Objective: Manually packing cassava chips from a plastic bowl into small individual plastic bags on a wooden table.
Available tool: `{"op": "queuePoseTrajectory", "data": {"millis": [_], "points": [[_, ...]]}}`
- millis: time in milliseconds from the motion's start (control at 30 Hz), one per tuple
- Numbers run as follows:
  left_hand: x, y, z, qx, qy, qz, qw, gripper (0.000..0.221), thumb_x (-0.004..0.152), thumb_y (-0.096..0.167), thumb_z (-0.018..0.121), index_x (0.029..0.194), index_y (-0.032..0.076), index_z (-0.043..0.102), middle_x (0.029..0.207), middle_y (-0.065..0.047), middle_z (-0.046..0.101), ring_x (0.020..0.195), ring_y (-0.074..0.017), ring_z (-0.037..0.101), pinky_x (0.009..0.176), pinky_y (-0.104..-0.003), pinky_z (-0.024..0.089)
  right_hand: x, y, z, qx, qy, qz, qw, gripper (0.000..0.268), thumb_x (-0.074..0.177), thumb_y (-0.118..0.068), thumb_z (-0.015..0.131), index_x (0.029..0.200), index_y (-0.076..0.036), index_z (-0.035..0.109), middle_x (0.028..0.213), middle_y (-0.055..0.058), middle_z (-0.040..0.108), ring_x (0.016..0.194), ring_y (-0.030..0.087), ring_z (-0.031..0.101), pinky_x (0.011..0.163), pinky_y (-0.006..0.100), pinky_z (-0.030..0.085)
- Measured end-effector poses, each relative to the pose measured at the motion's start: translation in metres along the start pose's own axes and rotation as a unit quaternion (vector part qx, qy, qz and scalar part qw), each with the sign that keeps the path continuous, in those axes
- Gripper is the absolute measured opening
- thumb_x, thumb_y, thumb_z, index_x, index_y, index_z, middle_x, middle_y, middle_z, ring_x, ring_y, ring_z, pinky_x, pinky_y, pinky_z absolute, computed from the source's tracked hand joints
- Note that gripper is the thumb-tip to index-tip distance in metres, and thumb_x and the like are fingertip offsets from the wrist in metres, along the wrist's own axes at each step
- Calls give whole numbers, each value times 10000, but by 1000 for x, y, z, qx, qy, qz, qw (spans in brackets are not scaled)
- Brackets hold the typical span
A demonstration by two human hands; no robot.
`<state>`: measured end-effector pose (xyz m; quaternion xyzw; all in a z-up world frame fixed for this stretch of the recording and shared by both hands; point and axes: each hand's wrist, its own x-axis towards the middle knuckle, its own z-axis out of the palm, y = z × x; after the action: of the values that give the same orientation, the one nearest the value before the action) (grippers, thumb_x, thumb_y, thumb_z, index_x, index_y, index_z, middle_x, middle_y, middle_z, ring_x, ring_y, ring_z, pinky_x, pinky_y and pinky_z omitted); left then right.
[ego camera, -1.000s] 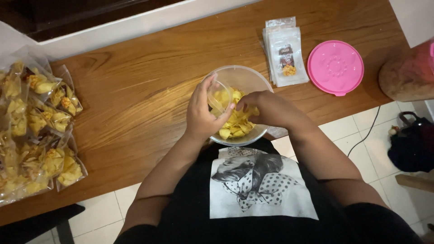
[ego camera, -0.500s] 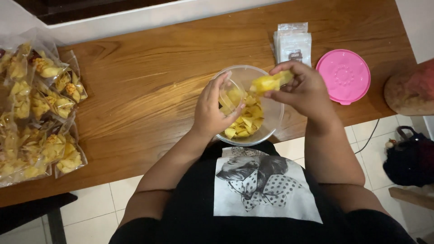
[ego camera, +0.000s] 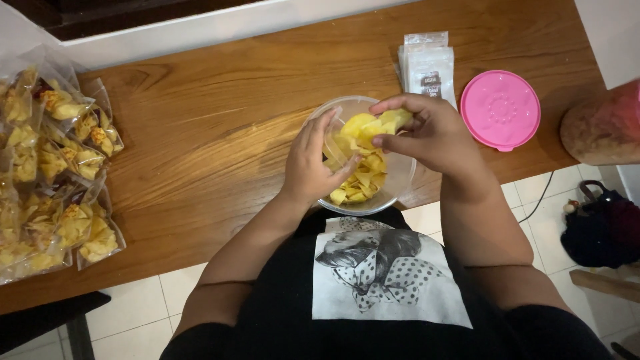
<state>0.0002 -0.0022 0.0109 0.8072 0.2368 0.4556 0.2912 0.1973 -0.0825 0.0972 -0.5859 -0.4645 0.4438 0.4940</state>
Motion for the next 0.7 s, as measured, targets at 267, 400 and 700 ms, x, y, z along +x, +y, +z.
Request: {"op": "queuePoseTrajectory", "data": {"millis": [267,400,700], "points": [[-1,-3,1,-4,-5,9,1000,766,814,362,827,1410,25,483,1102,-166,618,1024,-379,663,927,-481,543,-5,-5,-3,-21,12,2,1000,489,729,162,792,1194,106,653,941,227,644,801,246,711,673,317,638],[-4,-5,2,-4,-15,1,1000,775,824,370,810,1434,39,464,1129,-172,612,1044,-384,655,941,-485,533,-9,-16,2,-17,13,-4,1000,479,742,152,793,1198,88,659,927,182,650,819,206,706,667,289,636],[-4,-7,3,-10,-28,2,1000,817,766,301,808,1447,39,441,1157,-193,602,1065,-410,644,943,-515,521,-10,-29,14,-38,16,-37,998,505,727,164,812,1201,90,656,907,169,664,846,188,691,687,287,634]]}}
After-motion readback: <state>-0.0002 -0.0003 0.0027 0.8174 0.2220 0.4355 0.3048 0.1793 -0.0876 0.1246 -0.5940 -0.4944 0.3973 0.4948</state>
